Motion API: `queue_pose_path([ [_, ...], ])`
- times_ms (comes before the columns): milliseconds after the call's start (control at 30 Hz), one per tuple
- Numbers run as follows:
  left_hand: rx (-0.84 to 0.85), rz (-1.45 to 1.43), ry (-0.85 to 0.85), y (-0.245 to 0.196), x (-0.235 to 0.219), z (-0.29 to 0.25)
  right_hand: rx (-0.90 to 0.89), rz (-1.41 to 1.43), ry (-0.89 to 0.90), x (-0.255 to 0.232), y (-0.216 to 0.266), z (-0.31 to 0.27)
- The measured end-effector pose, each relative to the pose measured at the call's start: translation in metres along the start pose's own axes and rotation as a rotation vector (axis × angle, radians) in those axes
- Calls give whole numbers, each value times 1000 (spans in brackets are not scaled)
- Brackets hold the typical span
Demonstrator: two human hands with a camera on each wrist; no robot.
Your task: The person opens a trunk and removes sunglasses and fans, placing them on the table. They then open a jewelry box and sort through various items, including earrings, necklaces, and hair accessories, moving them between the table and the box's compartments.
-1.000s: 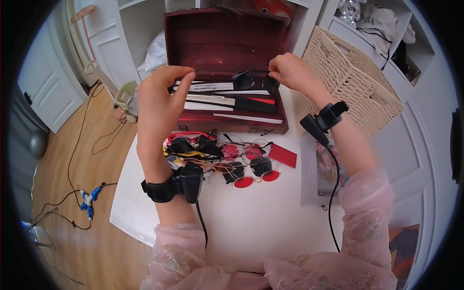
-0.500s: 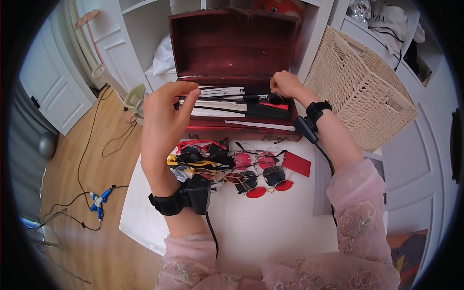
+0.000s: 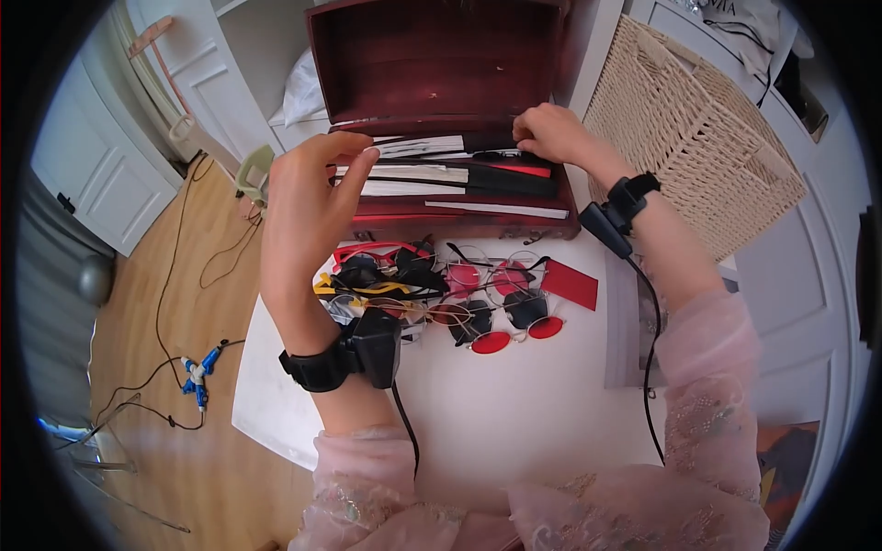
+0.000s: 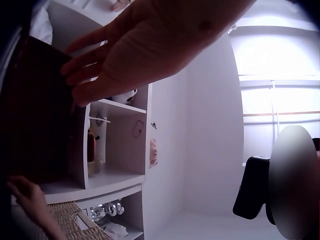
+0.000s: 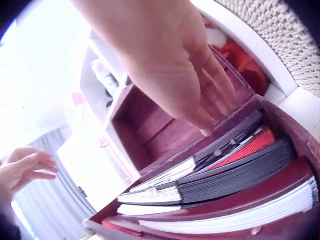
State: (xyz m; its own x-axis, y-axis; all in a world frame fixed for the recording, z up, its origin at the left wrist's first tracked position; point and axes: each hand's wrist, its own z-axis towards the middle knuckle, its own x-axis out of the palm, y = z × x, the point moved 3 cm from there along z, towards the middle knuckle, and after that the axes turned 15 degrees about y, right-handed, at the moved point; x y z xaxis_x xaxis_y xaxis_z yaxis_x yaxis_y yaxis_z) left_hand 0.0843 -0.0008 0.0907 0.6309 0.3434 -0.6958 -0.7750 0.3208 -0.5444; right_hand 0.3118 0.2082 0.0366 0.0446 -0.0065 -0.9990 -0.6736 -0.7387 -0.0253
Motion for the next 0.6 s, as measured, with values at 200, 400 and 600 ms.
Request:
queue_pose_path([
  [200,-36,98,137,2,12,2,-237,165,194,-21,55,-41],
  [400,-132,40,243,13,16,-1,-370,53,319,-3,102,-73],
  [600,-173,59,296,18,16,-1,-348,-85,334,23,117,-78],
])
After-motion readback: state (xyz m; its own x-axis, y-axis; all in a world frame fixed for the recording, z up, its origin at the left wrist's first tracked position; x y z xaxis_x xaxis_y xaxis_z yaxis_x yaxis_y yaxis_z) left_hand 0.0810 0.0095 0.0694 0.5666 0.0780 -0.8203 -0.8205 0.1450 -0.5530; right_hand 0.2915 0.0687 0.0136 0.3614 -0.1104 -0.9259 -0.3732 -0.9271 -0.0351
